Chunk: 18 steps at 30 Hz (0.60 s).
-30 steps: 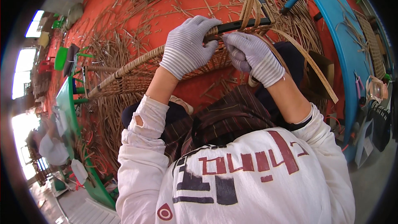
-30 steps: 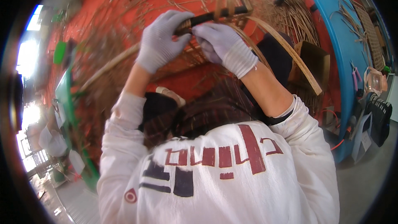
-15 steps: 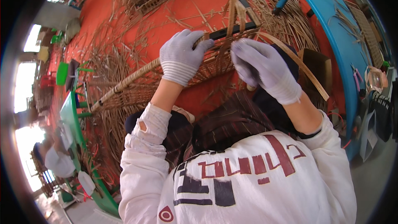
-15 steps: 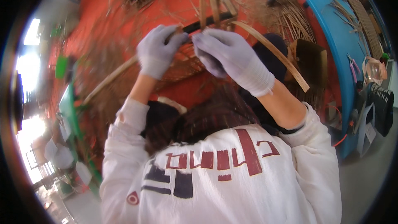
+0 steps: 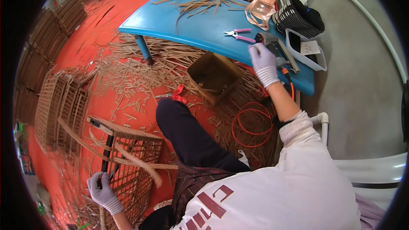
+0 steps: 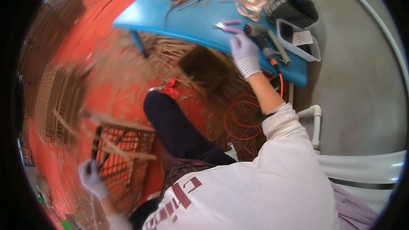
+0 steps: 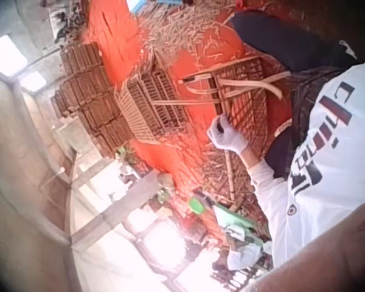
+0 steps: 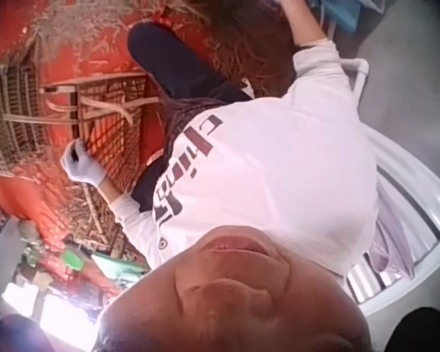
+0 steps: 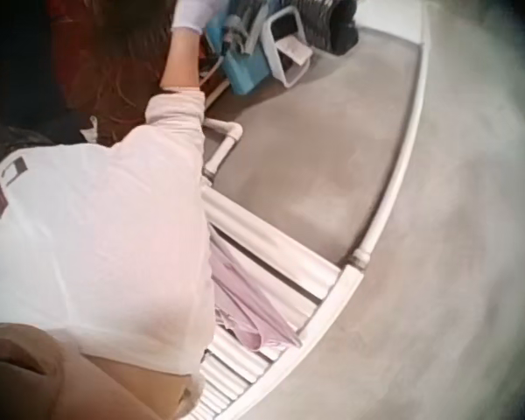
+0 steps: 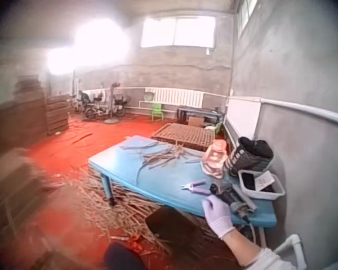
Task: Weaving a basket frame with thin strips and securing the material with a pneumatic nailer.
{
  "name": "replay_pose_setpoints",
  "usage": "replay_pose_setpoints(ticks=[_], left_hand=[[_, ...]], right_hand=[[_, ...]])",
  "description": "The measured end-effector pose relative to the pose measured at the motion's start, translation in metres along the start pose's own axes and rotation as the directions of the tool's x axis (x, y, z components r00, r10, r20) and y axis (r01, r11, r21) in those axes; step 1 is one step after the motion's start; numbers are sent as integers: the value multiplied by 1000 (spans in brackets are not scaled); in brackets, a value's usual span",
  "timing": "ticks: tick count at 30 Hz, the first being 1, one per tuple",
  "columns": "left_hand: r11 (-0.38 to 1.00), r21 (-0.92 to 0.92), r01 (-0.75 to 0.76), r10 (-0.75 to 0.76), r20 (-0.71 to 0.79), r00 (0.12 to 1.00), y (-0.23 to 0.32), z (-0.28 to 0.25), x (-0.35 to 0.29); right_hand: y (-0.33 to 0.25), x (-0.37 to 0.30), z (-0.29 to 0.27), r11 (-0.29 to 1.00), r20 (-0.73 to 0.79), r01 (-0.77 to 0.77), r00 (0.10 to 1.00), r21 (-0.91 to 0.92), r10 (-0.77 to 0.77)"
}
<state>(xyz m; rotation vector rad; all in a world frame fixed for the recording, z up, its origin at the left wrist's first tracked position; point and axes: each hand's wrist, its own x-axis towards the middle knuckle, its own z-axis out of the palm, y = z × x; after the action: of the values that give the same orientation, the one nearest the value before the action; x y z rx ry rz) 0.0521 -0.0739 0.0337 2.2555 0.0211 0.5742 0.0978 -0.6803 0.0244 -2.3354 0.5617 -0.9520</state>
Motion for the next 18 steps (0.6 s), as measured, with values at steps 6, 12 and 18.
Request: replay_pose_setpoints(ticks=[6, 12, 18], left_hand=[[992, 55, 112, -112, 6, 994, 7, -24, -4], [962, -77, 263, -256, 94, 962, 13, 4, 28], [944, 19, 329, -329, 57, 943, 13, -18, 17]], right_hand=[[111, 54, 4, 597, 151, -55, 945, -800, 290], [316, 132, -34, 625, 258, 187, 966, -758, 23], [248, 155, -26, 857, 263, 86, 963, -508, 59]])
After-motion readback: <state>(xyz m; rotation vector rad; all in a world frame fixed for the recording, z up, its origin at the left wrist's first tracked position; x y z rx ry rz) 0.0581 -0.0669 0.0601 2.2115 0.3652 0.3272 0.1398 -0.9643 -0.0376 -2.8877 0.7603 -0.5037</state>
